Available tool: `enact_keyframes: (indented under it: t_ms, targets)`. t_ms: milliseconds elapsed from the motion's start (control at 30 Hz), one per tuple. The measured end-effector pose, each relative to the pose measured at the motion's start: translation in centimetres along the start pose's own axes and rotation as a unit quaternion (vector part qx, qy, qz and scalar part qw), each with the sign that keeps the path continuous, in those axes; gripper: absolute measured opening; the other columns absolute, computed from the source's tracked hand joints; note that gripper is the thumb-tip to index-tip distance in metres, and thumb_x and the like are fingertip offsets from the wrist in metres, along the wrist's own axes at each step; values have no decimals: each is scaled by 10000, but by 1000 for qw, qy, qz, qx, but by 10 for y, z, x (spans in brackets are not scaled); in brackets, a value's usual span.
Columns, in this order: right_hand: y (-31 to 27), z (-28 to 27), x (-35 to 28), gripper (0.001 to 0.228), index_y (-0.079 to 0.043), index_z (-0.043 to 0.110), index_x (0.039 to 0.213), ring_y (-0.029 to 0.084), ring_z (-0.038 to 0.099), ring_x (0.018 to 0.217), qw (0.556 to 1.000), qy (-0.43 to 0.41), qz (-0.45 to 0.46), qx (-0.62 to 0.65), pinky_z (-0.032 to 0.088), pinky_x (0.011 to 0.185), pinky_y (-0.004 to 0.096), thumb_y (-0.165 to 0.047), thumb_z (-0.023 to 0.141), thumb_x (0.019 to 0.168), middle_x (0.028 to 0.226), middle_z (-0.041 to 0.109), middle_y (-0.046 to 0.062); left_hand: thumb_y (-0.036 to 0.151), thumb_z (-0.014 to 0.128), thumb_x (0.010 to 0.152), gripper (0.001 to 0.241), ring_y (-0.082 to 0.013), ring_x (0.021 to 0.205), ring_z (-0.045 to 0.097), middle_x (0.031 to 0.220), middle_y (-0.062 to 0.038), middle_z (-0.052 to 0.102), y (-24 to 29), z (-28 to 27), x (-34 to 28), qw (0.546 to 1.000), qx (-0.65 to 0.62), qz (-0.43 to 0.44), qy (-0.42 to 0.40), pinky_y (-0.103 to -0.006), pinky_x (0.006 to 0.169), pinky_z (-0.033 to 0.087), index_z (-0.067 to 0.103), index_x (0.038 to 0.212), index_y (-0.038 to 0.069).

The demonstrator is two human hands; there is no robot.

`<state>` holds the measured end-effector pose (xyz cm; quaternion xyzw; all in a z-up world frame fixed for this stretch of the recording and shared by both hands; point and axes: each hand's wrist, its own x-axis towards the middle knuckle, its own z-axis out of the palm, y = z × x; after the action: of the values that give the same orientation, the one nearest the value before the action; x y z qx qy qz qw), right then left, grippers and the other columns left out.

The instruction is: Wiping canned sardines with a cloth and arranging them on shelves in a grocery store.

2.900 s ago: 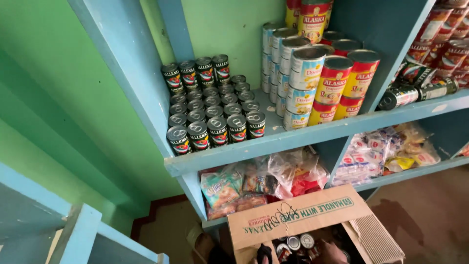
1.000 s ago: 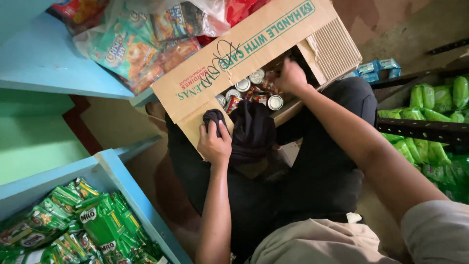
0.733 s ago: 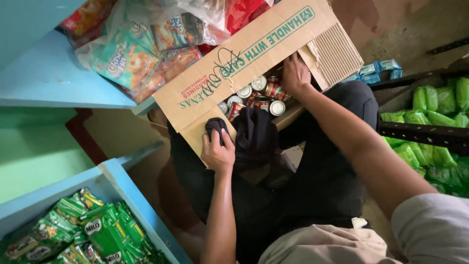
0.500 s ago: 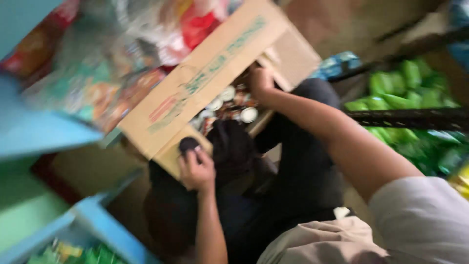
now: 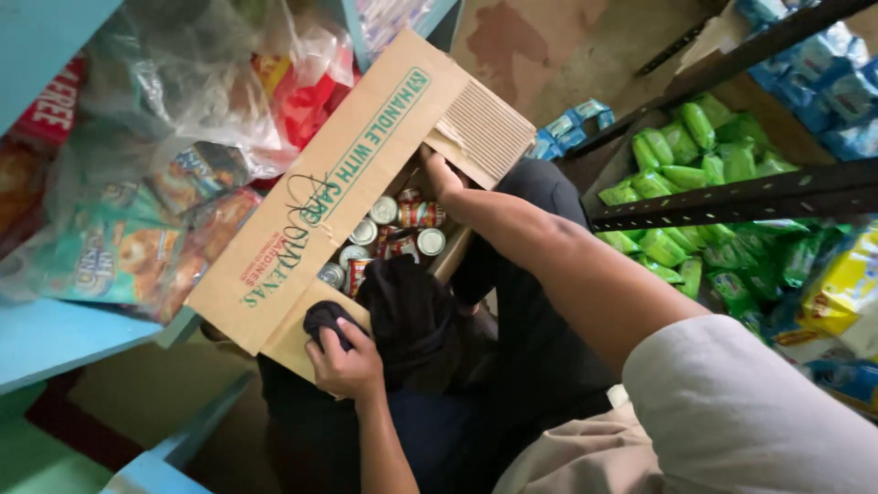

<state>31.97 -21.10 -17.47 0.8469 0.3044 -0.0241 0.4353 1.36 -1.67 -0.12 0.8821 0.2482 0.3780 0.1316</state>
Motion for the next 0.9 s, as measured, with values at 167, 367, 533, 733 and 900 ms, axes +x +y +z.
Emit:
enact_keyframes:
  t_ms: [167,367,533,733,900]
  targets:
    - [34,-55,-45,274,21,758,898,223,534,628,994,-25,-58,-87,466,471,342,121,740,644,749,662,122,114,677,964,105,-405,605,526,804,-184,570,21,-27,18,994,-9,8,-109,-491,536,436,681,949,10]
    - [15,-46,-35,386,-91,752,809,405,526,690,990,43,-112,71,394,443,446,-306,475,970,646,630,152,239,711,980,195,-345,616,603,726,-95,507,-4,3,-5,1000,1,15,1,-390,568,492,678,836,112]
    - [131,-138,-131,655,-209,742,1096,342,748,938,761,42,-68,644,597,836,494,-502,896,531,891,778,40,177,690,958,164,-454,973,665,1131,-231,600,8,-10,7,998,-37,-48,-26,-512,803,535,610,912,42]
    - [122,-201,-233,556,-85,533,1414,373,742,985,51,-170,-2,984,655,727,549,-306,613,911,1136,714,214,164,693,981,188,-446,887,620,913,-256,607,25,-50,37,938,-291,-179,-59,-469,856,491,596,984,3]
    - [33,-178,-253,552,-31,627,1294,440,725,936,-43,-193,82,977,602,716,661,-434,685,921,1112,703,262,210,827,845,320,-359,596,552,664,-127,527,125,-99,67,930,-349,70,-96,-400,606,504,581,685,84]
